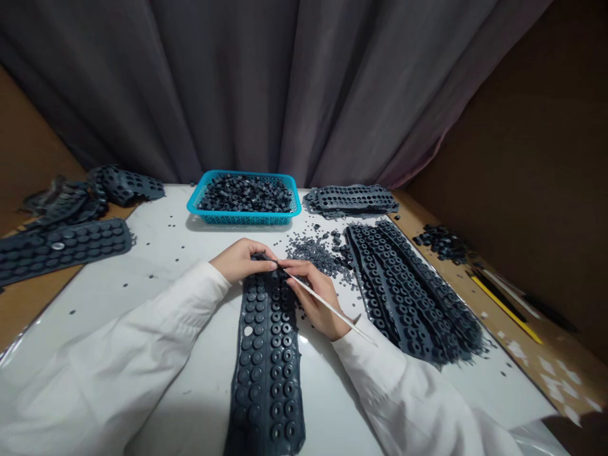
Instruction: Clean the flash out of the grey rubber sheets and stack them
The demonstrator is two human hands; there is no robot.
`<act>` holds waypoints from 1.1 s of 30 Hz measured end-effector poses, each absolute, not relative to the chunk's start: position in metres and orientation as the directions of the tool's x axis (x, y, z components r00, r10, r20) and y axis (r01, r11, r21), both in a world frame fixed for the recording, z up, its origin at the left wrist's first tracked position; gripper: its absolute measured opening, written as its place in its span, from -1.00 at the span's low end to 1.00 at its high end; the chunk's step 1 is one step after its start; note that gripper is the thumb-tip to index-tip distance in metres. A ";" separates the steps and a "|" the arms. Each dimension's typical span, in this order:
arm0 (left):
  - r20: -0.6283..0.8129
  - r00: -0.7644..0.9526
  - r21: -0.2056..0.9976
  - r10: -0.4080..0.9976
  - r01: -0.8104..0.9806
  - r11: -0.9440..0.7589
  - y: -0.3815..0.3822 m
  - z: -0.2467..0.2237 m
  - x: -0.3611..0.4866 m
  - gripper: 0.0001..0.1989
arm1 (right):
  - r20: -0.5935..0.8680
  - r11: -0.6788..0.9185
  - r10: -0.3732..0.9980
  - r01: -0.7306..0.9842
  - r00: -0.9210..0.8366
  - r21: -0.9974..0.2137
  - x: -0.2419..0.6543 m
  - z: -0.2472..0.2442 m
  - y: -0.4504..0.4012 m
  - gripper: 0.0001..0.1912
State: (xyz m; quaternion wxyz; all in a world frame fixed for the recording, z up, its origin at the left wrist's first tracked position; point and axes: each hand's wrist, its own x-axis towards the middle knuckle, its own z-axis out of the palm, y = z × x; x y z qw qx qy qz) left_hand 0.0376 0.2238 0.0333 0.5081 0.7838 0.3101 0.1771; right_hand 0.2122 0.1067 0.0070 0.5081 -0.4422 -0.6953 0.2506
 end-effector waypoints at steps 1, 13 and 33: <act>-0.042 0.746 0.907 0.664 0.308 -0.288 0.224 0.034 0.038 -0.72 | 0.501 0.502 0.858 0.387 -0.110 -0.774 0.212 0.007 0.107 -0.88; -0.085 0.748 0.907 0.658 0.332 -0.260 0.223 0.035 0.038 -0.69 | 0.505 0.519 0.847 0.458 -0.164 -0.722 0.214 -0.003 0.109 -0.82; -0.071 0.748 0.899 0.660 0.334 -0.282 0.223 0.032 0.038 -0.67 | 0.498 0.423 0.865 0.438 0.065 -0.793 0.213 -0.001 0.113 -0.84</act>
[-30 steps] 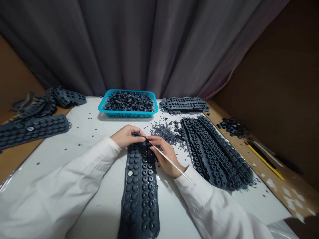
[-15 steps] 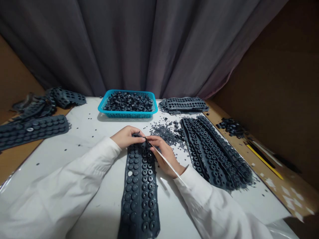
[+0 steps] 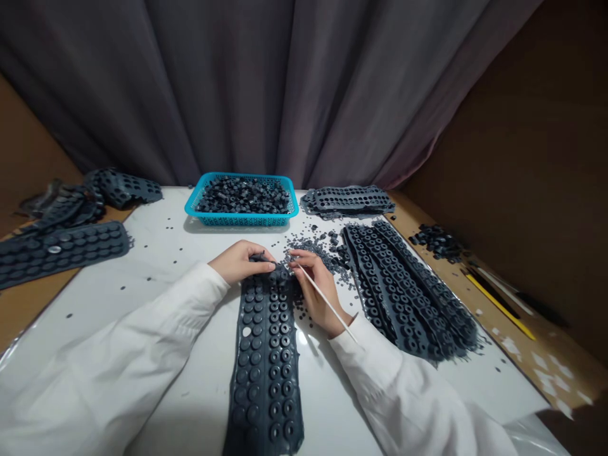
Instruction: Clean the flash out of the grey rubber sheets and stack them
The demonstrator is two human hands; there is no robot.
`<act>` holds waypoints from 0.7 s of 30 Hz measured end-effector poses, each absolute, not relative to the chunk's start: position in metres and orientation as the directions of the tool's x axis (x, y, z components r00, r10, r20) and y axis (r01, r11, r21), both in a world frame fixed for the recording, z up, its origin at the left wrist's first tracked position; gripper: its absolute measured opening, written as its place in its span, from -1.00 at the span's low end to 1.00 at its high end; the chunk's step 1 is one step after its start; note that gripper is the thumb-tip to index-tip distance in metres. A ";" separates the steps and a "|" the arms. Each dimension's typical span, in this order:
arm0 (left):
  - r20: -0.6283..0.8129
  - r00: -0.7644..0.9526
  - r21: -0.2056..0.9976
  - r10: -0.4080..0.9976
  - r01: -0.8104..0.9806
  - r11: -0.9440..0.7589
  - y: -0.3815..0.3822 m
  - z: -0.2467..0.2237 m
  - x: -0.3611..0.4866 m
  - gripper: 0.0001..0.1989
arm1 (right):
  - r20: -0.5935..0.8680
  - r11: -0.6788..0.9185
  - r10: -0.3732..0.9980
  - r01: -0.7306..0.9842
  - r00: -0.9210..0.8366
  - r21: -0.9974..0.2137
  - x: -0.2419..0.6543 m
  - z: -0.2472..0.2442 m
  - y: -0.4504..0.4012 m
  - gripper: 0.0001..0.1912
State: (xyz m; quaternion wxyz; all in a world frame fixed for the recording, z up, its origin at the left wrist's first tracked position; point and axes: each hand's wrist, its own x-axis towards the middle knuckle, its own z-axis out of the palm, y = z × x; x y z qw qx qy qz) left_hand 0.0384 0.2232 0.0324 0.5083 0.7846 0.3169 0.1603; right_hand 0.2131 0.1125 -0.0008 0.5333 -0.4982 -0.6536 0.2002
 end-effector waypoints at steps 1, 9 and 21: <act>-0.065 0.748 0.898 0.660 0.333 -0.288 0.223 0.032 0.038 -0.67 | 0.488 0.413 0.869 0.430 0.075 -0.803 0.213 0.000 0.112 -0.84; 0.013 0.772 0.894 0.636 0.277 -0.354 0.223 0.034 0.037 -0.67 | 0.431 0.395 0.901 0.322 0.048 -0.861 0.213 0.005 0.108 -0.85; 0.103 0.792 0.877 0.601 0.213 -0.431 0.224 0.040 0.034 -0.68 | 0.476 0.408 0.875 0.399 0.084 -0.821 0.216 0.004 0.109 -0.83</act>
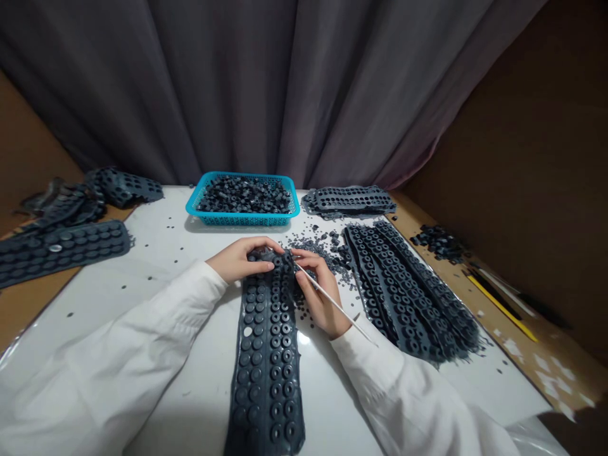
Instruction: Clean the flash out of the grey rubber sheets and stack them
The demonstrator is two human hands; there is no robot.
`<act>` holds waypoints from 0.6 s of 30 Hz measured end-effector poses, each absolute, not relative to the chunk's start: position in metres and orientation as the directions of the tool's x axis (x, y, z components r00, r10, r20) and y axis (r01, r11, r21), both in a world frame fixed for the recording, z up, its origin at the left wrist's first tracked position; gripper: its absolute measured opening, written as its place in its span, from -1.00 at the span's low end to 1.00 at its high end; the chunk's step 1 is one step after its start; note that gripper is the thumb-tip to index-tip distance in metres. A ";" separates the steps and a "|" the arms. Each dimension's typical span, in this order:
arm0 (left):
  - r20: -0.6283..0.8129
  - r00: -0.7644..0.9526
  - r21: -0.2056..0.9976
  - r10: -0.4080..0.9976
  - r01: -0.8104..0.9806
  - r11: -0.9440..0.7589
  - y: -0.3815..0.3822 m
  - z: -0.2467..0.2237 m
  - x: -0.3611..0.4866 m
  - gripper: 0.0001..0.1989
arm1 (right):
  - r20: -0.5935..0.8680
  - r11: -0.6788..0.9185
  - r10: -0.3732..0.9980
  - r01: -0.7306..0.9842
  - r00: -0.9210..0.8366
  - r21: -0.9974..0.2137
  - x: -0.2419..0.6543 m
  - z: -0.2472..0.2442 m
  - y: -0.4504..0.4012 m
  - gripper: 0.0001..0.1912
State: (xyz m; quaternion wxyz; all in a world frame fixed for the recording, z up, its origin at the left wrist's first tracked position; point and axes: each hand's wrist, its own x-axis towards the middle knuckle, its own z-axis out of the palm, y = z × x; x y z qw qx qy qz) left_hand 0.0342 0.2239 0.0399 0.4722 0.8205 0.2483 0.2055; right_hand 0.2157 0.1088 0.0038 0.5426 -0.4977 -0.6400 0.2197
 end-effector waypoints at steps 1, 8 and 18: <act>0.105 0.789 0.876 0.605 0.214 -0.432 0.224 0.040 0.034 -0.68 | 0.478 0.410 0.874 0.401 0.083 -0.819 0.216 0.004 0.109 -0.83; 0.099 0.779 0.888 0.619 0.212 -0.409 0.225 0.041 0.034 -0.73 | 0.560 0.493 0.828 0.420 0.043 -0.762 0.213 0.009 0.104 -0.88; 0.044 0.745 0.902 0.666 0.257 -0.347 0.225 0.036 0.037 -0.75 | 0.557 0.514 0.829 0.463 -0.052 -0.722 0.207 0.012 0.101 -0.91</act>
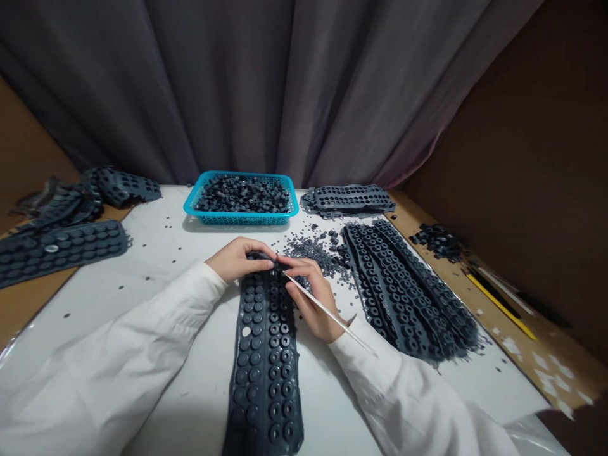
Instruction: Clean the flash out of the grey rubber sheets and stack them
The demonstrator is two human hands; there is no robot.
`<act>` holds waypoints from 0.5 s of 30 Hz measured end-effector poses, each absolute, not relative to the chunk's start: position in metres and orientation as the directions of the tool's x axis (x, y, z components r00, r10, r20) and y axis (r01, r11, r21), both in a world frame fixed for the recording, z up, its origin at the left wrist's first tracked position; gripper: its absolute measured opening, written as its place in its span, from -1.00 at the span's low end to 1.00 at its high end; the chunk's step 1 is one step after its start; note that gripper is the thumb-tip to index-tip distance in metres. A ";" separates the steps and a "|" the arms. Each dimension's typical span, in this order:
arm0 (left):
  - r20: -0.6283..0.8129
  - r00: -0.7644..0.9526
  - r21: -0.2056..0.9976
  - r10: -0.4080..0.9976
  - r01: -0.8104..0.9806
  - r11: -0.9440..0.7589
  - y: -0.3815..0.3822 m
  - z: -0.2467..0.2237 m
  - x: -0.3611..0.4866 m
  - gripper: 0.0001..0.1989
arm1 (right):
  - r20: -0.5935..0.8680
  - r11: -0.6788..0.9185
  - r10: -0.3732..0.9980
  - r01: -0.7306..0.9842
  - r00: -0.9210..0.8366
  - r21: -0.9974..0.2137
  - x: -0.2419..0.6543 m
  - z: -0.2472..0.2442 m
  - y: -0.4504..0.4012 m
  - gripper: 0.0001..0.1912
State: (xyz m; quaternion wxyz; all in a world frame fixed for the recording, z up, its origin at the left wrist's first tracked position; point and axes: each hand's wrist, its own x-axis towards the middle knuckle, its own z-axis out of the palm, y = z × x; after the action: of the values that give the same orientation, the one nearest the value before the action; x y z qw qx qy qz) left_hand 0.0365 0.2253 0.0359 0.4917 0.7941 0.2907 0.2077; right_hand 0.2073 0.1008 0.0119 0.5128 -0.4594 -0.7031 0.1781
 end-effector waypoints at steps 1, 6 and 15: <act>0.041 0.744 0.902 0.667 0.260 -0.345 0.225 0.036 0.037 -0.75 | 0.554 0.514 0.831 0.458 -0.055 -0.725 0.207 0.012 0.101 -0.91; 0.030 0.737 0.902 0.675 0.272 -0.337 0.225 0.037 0.037 -0.75 | 0.554 0.515 0.831 0.448 -0.053 -0.731 0.207 0.012 0.101 -0.91; 0.018 0.758 0.905 0.652 0.264 -0.332 0.223 0.042 0.037 -0.71 | 0.573 0.519 0.819 0.480 -0.042 -0.707 0.208 0.010 0.101 -0.90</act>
State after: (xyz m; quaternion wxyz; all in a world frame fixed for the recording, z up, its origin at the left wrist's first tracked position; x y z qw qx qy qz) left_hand 0.0370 0.2227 0.0418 0.5004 0.7929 0.2889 0.1935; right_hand 0.2080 0.1005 0.0099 0.5152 -0.4620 -0.7030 0.1642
